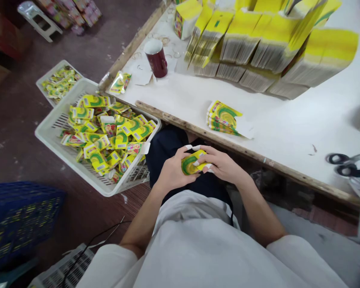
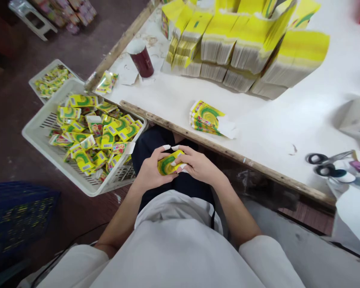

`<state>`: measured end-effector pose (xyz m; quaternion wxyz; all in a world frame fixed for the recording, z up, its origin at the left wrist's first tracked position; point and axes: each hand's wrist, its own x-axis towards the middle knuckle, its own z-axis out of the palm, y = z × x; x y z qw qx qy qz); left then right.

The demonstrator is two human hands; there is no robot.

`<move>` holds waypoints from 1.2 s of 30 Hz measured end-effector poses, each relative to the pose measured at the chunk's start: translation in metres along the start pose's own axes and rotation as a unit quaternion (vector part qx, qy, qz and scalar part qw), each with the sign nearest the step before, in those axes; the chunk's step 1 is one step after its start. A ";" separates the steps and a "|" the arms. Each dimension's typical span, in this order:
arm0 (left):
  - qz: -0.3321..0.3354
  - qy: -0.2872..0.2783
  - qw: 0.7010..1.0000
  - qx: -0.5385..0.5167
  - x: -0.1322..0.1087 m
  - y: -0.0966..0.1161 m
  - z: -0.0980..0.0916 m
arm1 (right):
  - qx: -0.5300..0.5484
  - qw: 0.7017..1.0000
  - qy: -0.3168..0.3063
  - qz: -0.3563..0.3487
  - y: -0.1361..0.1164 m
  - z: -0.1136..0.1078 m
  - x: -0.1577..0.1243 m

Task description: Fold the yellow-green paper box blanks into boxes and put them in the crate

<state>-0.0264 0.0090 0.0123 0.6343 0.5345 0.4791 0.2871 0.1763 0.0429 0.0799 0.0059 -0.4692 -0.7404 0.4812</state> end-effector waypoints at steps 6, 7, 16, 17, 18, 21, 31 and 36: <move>0.013 0.043 0.998 0.036 -0.006 -0.006 0.011 | 0.004 0.997 0.066 0.032 -0.010 0.028 0.004; 0.015 0.035 0.999 0.025 -0.008 -0.009 0.011 | 0.012 0.997 0.070 0.019 -0.010 0.030 0.005; -0.088 0.459 0.867 0.176 -0.019 -0.088 -0.085 | -0.218 0.892 0.329 0.220 0.055 -0.053 -0.001; -0.097 0.416 0.881 0.206 -0.021 -0.099 -0.095 | -0.251 0.874 0.327 0.258 0.065 -0.060 0.000; -0.101 0.346 0.903 0.235 -0.023 -0.109 -0.101 | -0.277 0.860 0.315 0.292 0.074 -0.065 0.001; -0.124 0.145 0.933 0.305 -0.027 -0.133 -0.107 | -0.313 0.838 0.275 0.353 0.090 -0.068 0.004; -0.163 -0.029 0.909 0.383 -0.007 -0.154 -0.133 | -0.327 0.827 0.225 0.397 0.081 -0.069 0.013; -0.211 0.169 0.884 0.380 0.002 -0.153 -0.173 | -0.316 0.814 0.242 0.423 0.075 -0.064 0.017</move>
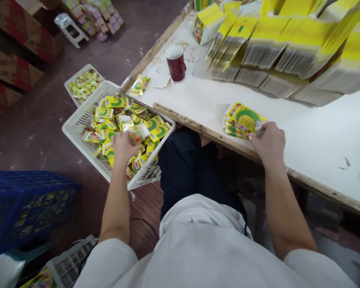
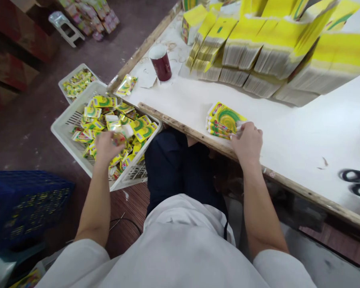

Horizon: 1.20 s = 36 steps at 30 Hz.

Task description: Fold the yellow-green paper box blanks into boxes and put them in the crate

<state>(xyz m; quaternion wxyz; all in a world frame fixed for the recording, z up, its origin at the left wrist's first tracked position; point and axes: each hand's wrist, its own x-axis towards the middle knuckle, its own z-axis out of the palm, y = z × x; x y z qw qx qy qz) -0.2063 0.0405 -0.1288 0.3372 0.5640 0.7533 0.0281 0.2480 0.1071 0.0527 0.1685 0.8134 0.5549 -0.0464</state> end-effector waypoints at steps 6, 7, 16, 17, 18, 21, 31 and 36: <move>-0.135 0.227 0.955 -0.137 0.004 0.004 -0.015 | 0.039 0.997 0.054 0.048 -0.004 -0.009 -0.010; -0.086 0.204 0.957 -0.188 -0.004 0.016 -0.009 | 0.054 0.994 0.077 0.049 -0.005 -0.013 -0.014; 0.089 -0.042 0.655 -0.750 -0.103 0.193 0.036 | 0.330 0.895 -0.096 -0.284 -0.074 -0.024 -0.104; 0.073 -0.054 0.637 -0.766 -0.106 0.205 0.033 | 0.341 0.881 -0.127 -0.302 -0.079 -0.020 -0.114; 0.053 -0.066 0.622 -0.779 -0.109 0.213 0.029 | 0.347 0.872 -0.147 -0.312 -0.083 -0.016 -0.121; -0.012 -0.096 0.556 -0.826 -0.111 0.221 0.018 | 0.365 0.870 -0.138 -0.300 -0.083 -0.008 -0.136; -0.107 -0.021 0.472 -0.875 -0.114 0.231 0.014 | 0.447 0.833 -0.210 -0.248 -0.094 -0.002 -0.157; -0.130 0.001 0.556 -0.821 -0.116 0.227 0.027 | 0.438 0.841 -0.257 -0.186 -0.089 0.005 -0.144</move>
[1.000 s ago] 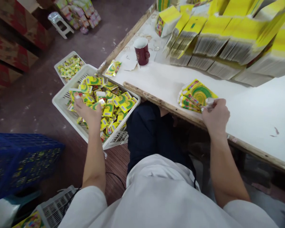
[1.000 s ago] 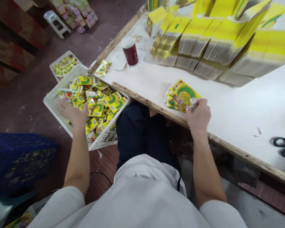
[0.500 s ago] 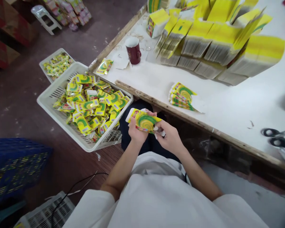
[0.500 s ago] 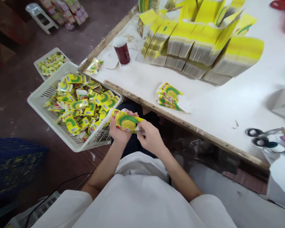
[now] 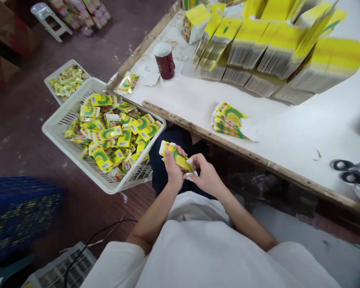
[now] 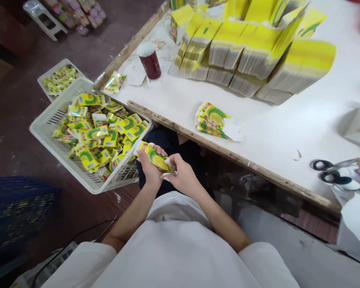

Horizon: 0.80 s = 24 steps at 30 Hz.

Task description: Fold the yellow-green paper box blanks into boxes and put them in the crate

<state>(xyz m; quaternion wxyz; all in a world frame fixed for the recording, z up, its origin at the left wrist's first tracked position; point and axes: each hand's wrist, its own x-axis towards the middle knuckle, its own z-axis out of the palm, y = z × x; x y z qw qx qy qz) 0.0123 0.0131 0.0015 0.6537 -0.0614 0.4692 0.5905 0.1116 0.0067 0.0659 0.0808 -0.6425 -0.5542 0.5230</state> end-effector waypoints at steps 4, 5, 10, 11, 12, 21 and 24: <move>0.039 -0.062 0.992 0.103 -0.001 -0.002 -0.010 | 0.025 0.997 0.073 -0.010 0.008 -0.015 0.009; 0.046 -0.064 0.989 0.127 -0.001 -0.002 -0.012 | 0.022 0.996 0.091 -0.012 0.009 -0.019 0.011; 0.045 -0.028 0.979 0.196 -0.002 0.004 -0.028 | -0.030 0.994 0.096 -0.029 0.008 -0.038 0.013; 0.046 -0.044 0.979 0.194 0.001 0.009 -0.033 | -0.058 0.992 0.102 -0.052 0.006 -0.042 0.013; 0.052 -0.070 0.978 0.190 0.004 0.015 -0.038 | -0.097 0.985 0.115 -0.081 0.004 -0.047 0.013; -0.014 -0.346 0.815 0.464 0.010 0.056 -0.040 | -0.279 0.916 0.059 -0.283 -0.007 -0.046 0.006; 0.004 -0.287 0.811 0.510 0.000 0.042 -0.033 | -0.147 0.956 0.173 -0.184 0.005 -0.036 0.006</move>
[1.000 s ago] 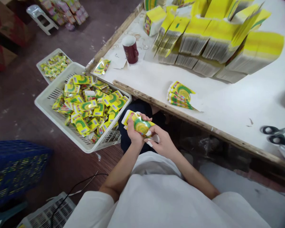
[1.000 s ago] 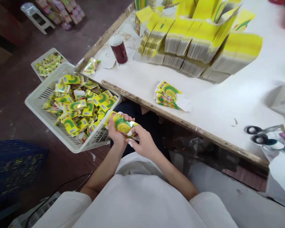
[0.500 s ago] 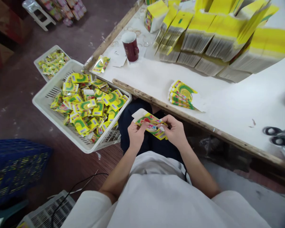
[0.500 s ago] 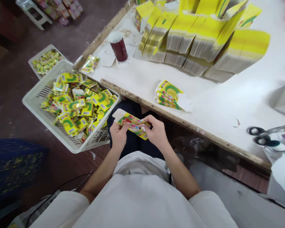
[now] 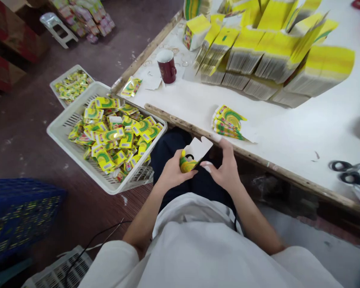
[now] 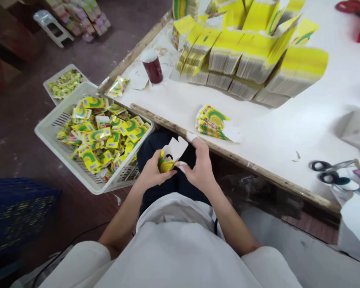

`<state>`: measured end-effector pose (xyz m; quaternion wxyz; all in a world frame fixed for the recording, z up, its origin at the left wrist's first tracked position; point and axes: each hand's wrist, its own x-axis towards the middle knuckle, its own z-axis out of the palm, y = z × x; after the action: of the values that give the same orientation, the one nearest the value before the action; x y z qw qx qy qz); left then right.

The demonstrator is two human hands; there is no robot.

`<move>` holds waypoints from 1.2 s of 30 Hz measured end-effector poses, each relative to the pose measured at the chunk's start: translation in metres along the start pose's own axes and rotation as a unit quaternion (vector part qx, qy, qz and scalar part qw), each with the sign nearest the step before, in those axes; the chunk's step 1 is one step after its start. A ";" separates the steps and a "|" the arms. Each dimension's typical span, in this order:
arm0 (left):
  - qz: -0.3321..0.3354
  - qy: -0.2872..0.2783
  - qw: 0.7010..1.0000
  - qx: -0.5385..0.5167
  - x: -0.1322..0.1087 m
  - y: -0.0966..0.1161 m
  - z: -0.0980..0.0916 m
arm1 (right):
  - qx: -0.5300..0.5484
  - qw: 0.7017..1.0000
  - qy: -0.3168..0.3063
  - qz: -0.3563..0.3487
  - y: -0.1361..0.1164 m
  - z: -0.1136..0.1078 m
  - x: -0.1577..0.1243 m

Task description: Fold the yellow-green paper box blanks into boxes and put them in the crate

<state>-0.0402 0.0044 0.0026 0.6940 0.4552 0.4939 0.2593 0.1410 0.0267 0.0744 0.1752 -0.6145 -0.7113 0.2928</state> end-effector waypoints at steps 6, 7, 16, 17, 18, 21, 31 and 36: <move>0.094 0.046 0.994 0.045 -0.006 -0.008 0.031 | 0.326 0.893 -0.136 0.278 0.008 0.022 -0.008; 0.112 0.049 0.991 0.048 -0.007 -0.009 0.034 | 0.366 0.866 -0.155 0.303 0.007 0.024 -0.007; 0.102 0.042 0.994 0.028 0.001 -0.013 0.027 | 0.271 0.931 -0.146 0.195 0.004 0.023 -0.011; 0.089 0.038 0.995 0.028 0.002 -0.014 0.029 | 0.230 0.949 -0.150 0.153 0.004 0.023 -0.012; 0.082 0.042 0.995 0.033 0.003 -0.016 0.031 | 0.192 0.963 -0.149 0.118 0.004 0.023 -0.014; 0.078 0.093 0.990 0.075 0.004 -0.019 0.038 | 0.118 0.986 -0.098 0.061 0.006 0.023 -0.013; 0.041 0.092 0.991 0.086 -0.005 -0.013 0.011 | -0.024 0.981 -0.192 -0.013 0.034 0.000 -0.007; 0.081 0.052 0.992 0.080 -0.001 -0.007 -0.001 | 0.007 0.971 -0.236 -0.037 0.038 -0.021 0.003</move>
<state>-0.0425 0.0009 -0.0028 0.6054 0.5335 0.5102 0.2977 0.1823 0.0363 0.0666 0.0177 -0.5004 -0.7524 0.4280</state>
